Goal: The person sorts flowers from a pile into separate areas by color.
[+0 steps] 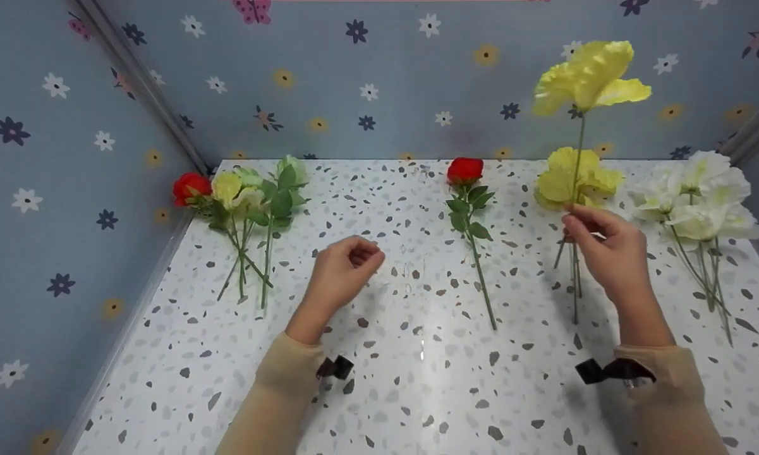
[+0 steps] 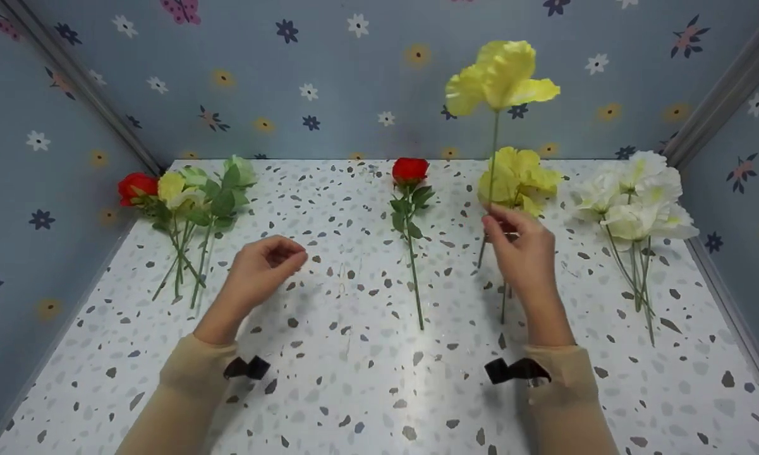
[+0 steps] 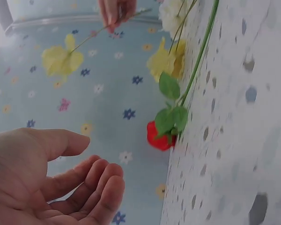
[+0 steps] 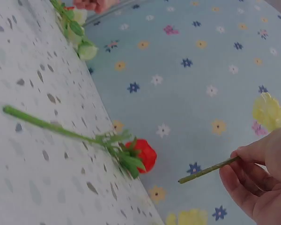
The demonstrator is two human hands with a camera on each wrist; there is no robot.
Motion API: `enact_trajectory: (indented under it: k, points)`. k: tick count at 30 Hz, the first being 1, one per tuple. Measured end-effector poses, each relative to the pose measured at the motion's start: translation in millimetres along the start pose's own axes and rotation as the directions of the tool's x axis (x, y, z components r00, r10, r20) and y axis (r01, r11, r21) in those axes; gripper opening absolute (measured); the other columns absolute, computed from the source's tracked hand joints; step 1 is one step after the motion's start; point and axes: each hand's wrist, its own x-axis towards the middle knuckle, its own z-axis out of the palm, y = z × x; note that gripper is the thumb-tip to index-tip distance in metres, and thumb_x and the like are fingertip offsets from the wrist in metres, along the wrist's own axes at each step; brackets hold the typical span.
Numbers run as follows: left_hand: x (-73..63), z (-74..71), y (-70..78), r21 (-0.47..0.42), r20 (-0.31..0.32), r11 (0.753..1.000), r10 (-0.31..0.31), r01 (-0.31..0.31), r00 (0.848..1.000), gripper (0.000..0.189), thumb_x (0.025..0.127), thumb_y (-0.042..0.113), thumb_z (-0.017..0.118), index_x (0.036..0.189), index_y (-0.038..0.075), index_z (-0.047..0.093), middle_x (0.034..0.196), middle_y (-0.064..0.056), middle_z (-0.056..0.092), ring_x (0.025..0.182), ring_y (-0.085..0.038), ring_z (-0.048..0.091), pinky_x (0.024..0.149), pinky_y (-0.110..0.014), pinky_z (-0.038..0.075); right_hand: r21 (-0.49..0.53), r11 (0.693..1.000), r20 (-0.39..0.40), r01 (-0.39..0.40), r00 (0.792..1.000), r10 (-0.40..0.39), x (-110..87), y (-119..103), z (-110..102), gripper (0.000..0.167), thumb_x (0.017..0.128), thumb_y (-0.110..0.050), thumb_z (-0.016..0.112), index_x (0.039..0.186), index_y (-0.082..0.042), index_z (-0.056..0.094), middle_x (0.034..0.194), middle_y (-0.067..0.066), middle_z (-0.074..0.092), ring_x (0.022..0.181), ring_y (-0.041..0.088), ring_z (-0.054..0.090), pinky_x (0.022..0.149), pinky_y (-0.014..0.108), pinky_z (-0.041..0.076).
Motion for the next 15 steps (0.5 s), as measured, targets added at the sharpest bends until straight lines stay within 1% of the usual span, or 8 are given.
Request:
enact_trajectory:
  k: [2, 4, 5, 8, 12, 15]
  points:
    - [4.4, -17.3, -9.6, 0.044, -0.040, 0.998, -0.048, 0.050, 0.998, 0.015, 0.101, 0.020, 0.078, 0.107, 0.006, 0.079, 0.098, -0.007, 0.076, 0.091, -0.022, 0.071, 0.085, -0.038, 0.061, -0.053, 0.997, -0.005, -0.060, 0.998, 0.060, 4.2, 15.4, -11.0, 0.035, 0.109, -0.019, 0.070, 0.138, -0.001, 0.073, 0.103, -0.015, 0.073, 0.085, -0.004, 0.071, 0.081, 0.011, 0.057]
    - [7.1, -34.6, -19.2, 0.083, -0.075, 0.992, -0.089, 0.095, 0.993, 0.018, 0.102, 0.022, 0.076, 0.108, 0.005, 0.078, 0.100, -0.009, 0.076, 0.093, -0.025, 0.070, 0.085, -0.039, 0.060, -0.110, 0.988, -0.007, -0.108, 0.994, 0.108, 7.2, 29.8, -18.7, 0.038, 0.110, -0.023, 0.068, 0.141, -0.001, 0.072, 0.103, -0.013, 0.073, 0.084, -0.008, 0.070, 0.079, 0.009, 0.055]
    - [7.8, -42.8, -24.1, 0.106, -0.092, 0.987, -0.108, 0.118, 0.990, 0.020, 0.103, 0.024, 0.075, 0.109, 0.005, 0.078, 0.101, -0.010, 0.076, 0.094, -0.026, 0.070, 0.085, -0.040, 0.059, -0.135, 0.982, -0.005, -0.129, 0.992, 0.129, 8.3, 36.4, -21.1, 0.039, 0.111, -0.025, 0.067, 0.143, -0.002, 0.071, 0.104, -0.010, 0.073, 0.084, -0.010, 0.069, 0.078, 0.009, 0.055]
    - [8.4, -66.2, -38.8, 0.151, -0.139, 0.973, -0.155, 0.176, 0.978, 0.025, 0.105, 0.026, 0.071, 0.110, 0.003, 0.078, 0.103, -0.013, 0.075, 0.095, -0.029, 0.069, 0.083, -0.040, 0.057, -0.205, 0.961, 0.006, -0.186, 0.982, 0.191, 9.8, 52.1, -24.6, 0.043, 0.112, -0.031, 0.065, 0.145, -0.004, 0.070, 0.110, 0.003, 0.076, 0.081, -0.013, 0.066, 0.071, 0.010, 0.053]
    - [6.6, -92.6, -56.6, 0.193, -0.188, 0.950, -0.210, 0.245, 0.960, 0.029, 0.106, 0.027, 0.067, 0.112, 0.001, 0.077, 0.102, -0.015, 0.074, 0.091, -0.029, 0.067, 0.079, -0.039, 0.053, -0.259, 0.938, 0.014, -0.228, 0.971, 0.240, 10.4, 67.7, -24.3, 0.042, 0.113, -0.030, 0.063, 0.144, -0.003, 0.070, 0.119, 0.019, 0.074, 0.078, -0.014, 0.064, 0.067, 0.011, 0.053]
    - [4.3, -107.4, -66.4, 0.206, -0.208, 0.935, -0.246, 0.289, 0.947, 0.031, 0.106, 0.030, 0.066, 0.112, 0.001, 0.077, 0.099, -0.012, 0.074, 0.085, -0.025, 0.067, 0.077, -0.038, 0.053, -0.261, 0.936, 0.008, -0.235, 0.969, 0.246, 10.9, 75.7, -22.9, 0.039, 0.112, -0.026, 0.064, 0.141, -0.002, 0.072, 0.120, 0.024, 0.074, 0.076, -0.013, 0.064, 0.068, 0.010, 0.055]
